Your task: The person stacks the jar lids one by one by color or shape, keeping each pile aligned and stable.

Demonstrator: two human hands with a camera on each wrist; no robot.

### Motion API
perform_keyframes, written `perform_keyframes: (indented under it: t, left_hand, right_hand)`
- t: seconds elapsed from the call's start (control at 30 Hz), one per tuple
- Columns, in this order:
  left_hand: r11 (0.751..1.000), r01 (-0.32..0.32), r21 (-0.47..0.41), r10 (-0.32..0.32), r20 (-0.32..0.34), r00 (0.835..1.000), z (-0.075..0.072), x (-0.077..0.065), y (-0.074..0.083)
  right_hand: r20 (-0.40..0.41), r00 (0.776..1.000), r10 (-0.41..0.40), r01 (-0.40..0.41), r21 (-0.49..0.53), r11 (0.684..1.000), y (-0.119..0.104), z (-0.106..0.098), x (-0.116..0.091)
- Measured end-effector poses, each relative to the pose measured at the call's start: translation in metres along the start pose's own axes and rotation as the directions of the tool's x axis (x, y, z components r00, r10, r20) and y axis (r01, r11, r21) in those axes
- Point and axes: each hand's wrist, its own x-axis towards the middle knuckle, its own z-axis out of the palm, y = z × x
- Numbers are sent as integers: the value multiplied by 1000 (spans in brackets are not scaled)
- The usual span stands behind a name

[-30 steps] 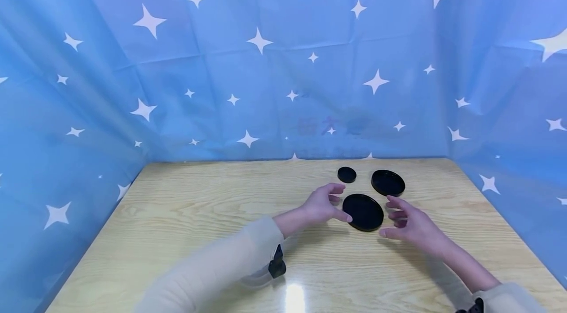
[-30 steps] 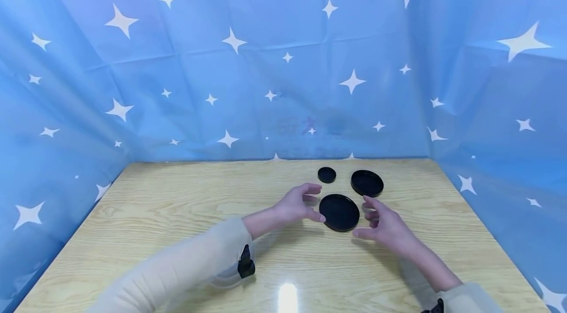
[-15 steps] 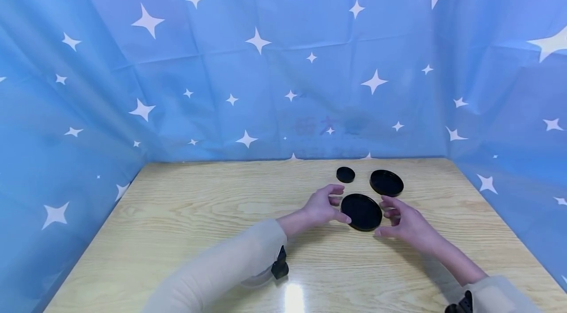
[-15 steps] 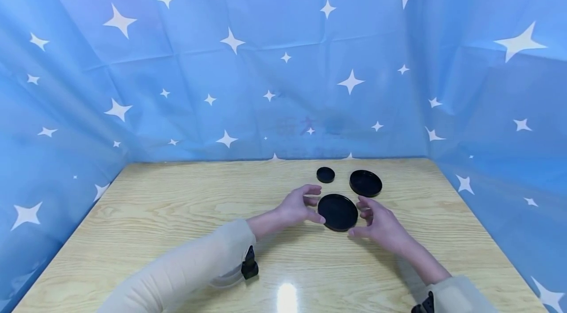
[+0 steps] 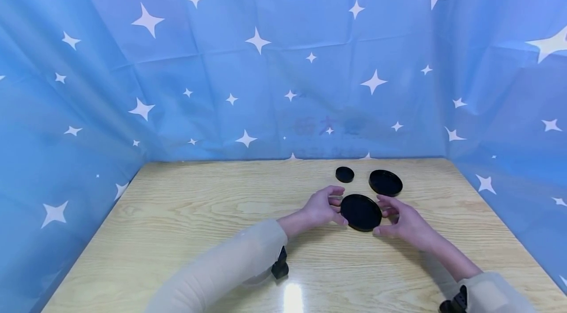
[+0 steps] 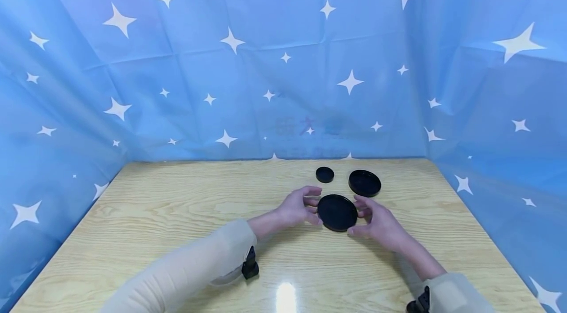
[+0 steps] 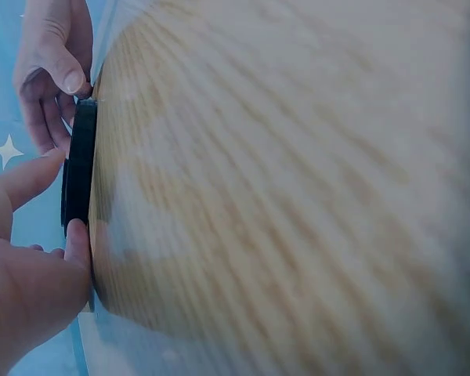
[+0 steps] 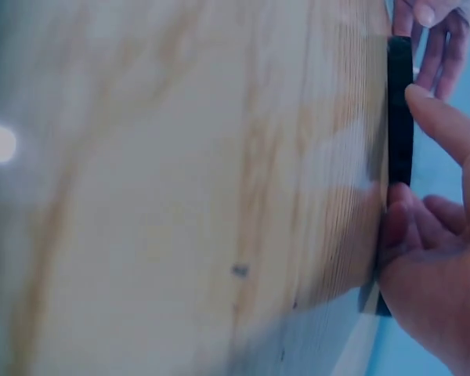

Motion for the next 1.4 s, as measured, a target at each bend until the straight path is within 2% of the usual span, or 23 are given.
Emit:
perform_keyframes:
  t: [0.2,0.43,0.73,1.03,1.13,1.4]
  left_hand:
    - [1000,4,-1,-4,-3,1000,2,-1,-1]
    - [997,-34,64,36,-26,999,7,-4,-3]
    - [996,-66,65,69,-43,997,11,-7,-5]
    - [998,-47,42,50,-74,996,18,-12,-2]
    - [997,-46,58,50,-75,996,19,-15,-2]
    - [999,-23,35,25,-76,997,21,-27,-1]
  right_hand:
    - [31,999,24,-26,57,998,-1,0,1]
    - [70,998,-7,7,-1,1000,-2,0,-4]
    - [85,996,-6,5,11,1000,-2,-1,-5]
    - [129,992,12,-18,50,999,-6,-9,-7]
    - [152,988,16,-24,52,998,-7,-11,-7]
    - [182,983,-32,17,86,996,-9,-9,-11]
